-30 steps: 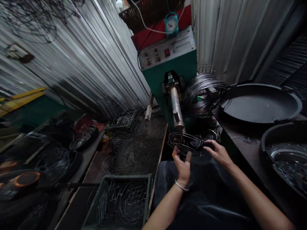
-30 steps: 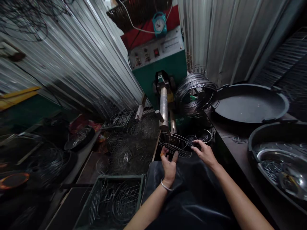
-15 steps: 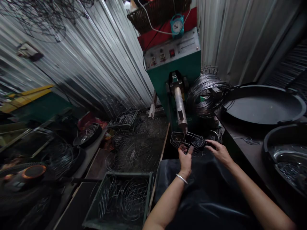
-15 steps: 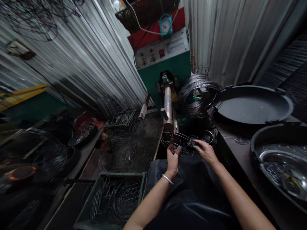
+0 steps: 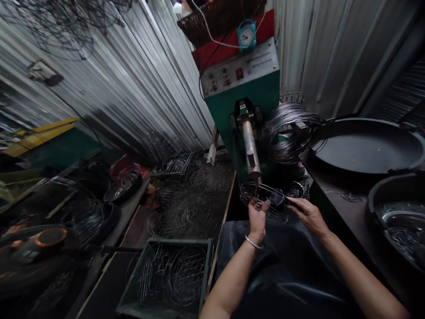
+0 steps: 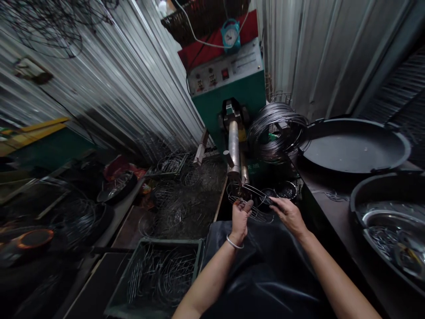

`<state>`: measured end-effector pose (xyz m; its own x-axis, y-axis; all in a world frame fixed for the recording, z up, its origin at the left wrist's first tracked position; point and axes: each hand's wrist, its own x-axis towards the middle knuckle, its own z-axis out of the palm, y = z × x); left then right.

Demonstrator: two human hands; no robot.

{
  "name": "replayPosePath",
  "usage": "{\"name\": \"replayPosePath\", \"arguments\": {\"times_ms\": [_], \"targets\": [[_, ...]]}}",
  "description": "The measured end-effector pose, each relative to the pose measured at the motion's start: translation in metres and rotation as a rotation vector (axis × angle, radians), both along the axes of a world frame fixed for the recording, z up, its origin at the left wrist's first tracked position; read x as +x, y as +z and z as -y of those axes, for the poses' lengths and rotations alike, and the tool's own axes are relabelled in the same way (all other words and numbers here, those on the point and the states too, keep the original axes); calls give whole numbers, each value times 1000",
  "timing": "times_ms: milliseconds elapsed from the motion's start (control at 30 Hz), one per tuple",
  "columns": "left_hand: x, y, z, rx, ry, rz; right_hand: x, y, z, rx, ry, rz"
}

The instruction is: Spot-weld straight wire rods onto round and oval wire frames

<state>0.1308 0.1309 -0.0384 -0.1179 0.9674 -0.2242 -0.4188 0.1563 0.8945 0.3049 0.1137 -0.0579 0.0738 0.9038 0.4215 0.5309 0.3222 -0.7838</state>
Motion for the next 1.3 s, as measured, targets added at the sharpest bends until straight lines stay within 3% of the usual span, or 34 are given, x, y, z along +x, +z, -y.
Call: {"name": "replayPosePath", "arguments": {"times_ms": [300,533,767,933,1100,1300], "targets": [[-24,-5,21,-22,50,140,-25,7,23,50,49,92],[-48,11,51,-22,61,198,-50,30,41,156,76,226],[-49,20,75,-74,82,242,-54,46,47,211,58,291],[-44,31,73,-120,97,217,-54,51,45,186,57,227],[-40,40,64,-55,146,205,-53,59,50,144,73,184],[-35,34,68,85,141,-70,-51,76,48,102,15,117]]}}
